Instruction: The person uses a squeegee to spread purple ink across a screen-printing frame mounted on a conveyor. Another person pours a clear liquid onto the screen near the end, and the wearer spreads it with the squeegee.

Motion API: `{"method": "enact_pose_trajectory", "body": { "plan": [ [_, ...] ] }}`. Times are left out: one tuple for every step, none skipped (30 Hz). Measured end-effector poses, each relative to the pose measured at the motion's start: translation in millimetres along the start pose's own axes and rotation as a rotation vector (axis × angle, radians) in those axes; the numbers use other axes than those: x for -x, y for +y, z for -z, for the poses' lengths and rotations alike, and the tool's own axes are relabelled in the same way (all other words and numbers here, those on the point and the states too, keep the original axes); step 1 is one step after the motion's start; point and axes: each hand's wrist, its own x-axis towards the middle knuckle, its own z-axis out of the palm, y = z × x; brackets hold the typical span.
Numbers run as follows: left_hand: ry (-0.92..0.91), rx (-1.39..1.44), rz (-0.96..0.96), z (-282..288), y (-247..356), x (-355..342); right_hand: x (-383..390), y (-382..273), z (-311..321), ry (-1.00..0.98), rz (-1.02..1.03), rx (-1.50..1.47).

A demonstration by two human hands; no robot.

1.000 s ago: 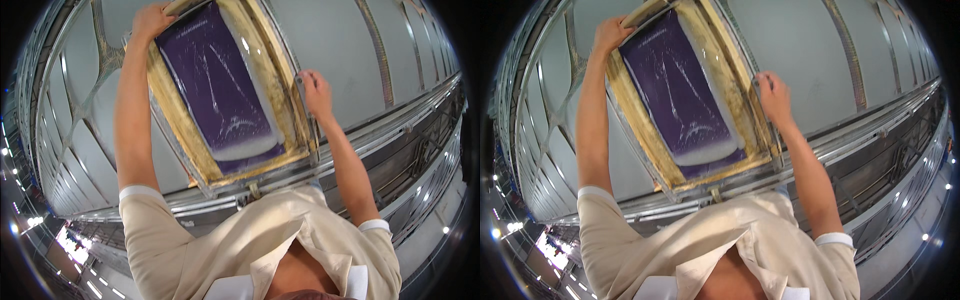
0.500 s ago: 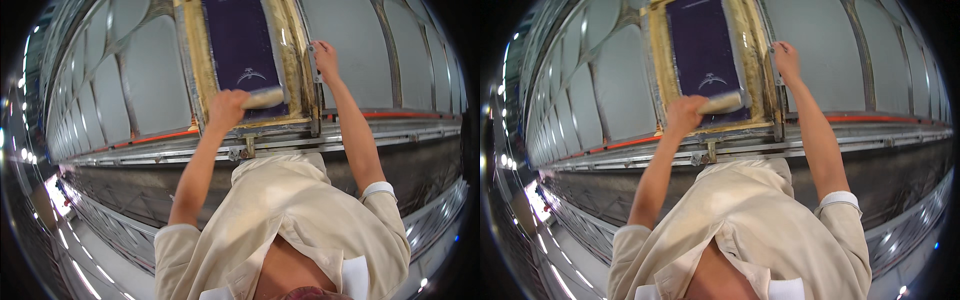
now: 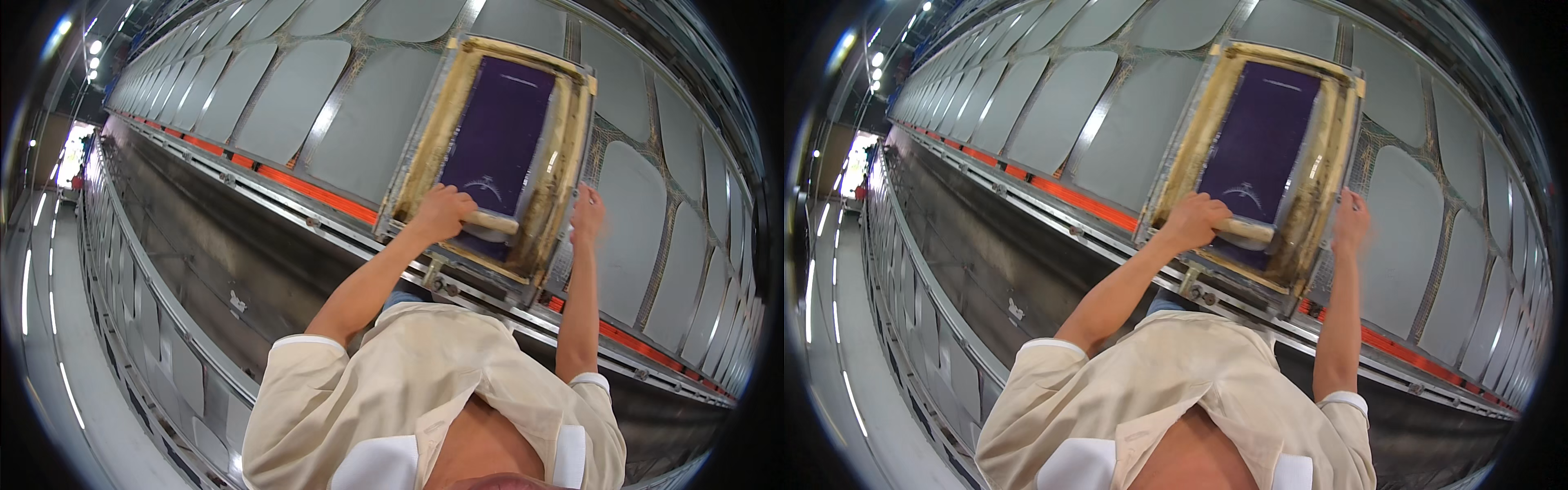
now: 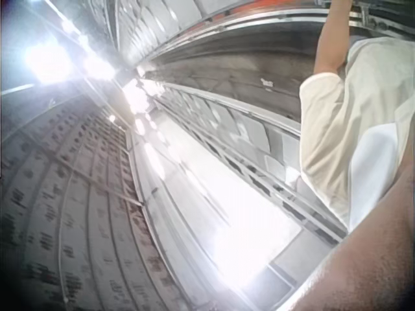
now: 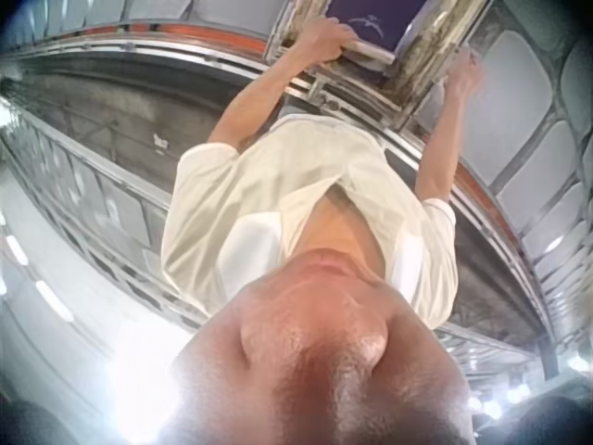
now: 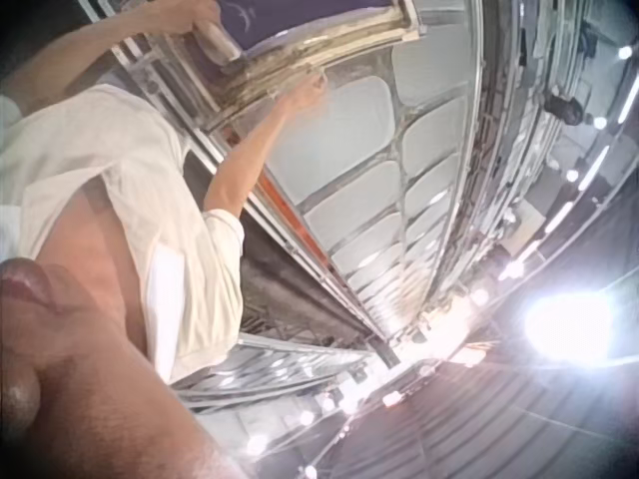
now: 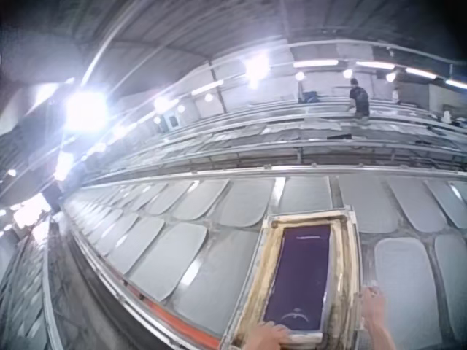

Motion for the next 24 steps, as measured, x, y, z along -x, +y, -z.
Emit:
{"method": "enact_pose_trajectory", "body": {
  "plan": [
    [-0.038,0.001,0.027,13,-20,2,4,4,-24,-0.019,0.001,-0.025],
    [-0.05,-0.003,0.028,22,-44,5,14,8,-49,-0.024,0.006,-0.046],
    [-0.062,-0.018,0.037,34,-72,13,26,8,-79,-0.04,0.013,-0.075],
    [-0.074,-0.037,0.044,46,-99,21,40,3,-109,-0.044,0.016,-0.097],
    [-0.064,-0.053,0.025,57,-124,32,57,1,-139,-0.047,0.012,-0.115],
    [-0.058,-0.066,0.004,68,-148,43,72,0,-167,-0.046,0.003,-0.134],
    [-0.053,-0.077,-0.016,76,-169,50,80,1,-187,-0.049,0.012,-0.166],
    [-0.048,-0.091,-0.042,85,-185,55,85,3,-206,-0.045,0.023,-0.191],
    [-0.044,-0.105,-0.067,95,-198,62,90,5,-224,-0.041,0.034,-0.216],
    [-0.046,-0.112,-0.079,102,-208,75,98,0,-237,-0.062,-0.013,-0.2],
    [-0.035,-0.125,-0.079,105,-216,90,107,-14,-244,-0.081,-0.064,-0.183],
    [-0.036,-0.135,-0.09,108,-218,106,112,-20,-247,-0.095,-0.112,-0.17],
    [-0.031,-0.147,-0.109,111,-219,119,112,-18,-251,-0.068,-0.101,-0.137],
    [-0.023,-0.155,-0.127,113,-217,130,110,-16,-252,-0.043,-0.089,-0.101],
    [-0.043,-0.153,-0.152,114,-216,140,108,-15,-251,-0.018,-0.079,-0.062],
    [-0.06,-0.151,-0.179,112,-216,148,106,-12,-252,-0.004,-0.097,-0.043],
    [-0.075,-0.153,-0.197,109,-217,152,102,-7,-254,0.001,-0.115,-0.025],
    [-0.072,-0.144,-0.209,105,-219,152,98,0,-254,0.006,-0.133,-0.007],
    [-0.062,-0.141,-0.224,103,-225,151,96,0,-257,-0.001,-0.14,0.035],
    [-0.053,-0.136,-0.241,100,-231,148,94,2,-260,-0.007,-0.148,0.076],
    [-0.024,-0.142,-0.278,96,-238,140,93,5,-260,-0.012,-0.16,0.117],
    [-0.037,-0.131,-0.285,98,-242,126,93,2,-259,-0.03,-0.154,0.153],
    [-0.048,-0.127,-0.292,103,-247,106,93,-5,-259,-0.051,-0.146,0.184],
    [-0.06,-0.122,-0.301,103,-255,86,92,-8,-258,-0.07,-0.14,0.214]
  ]
}}
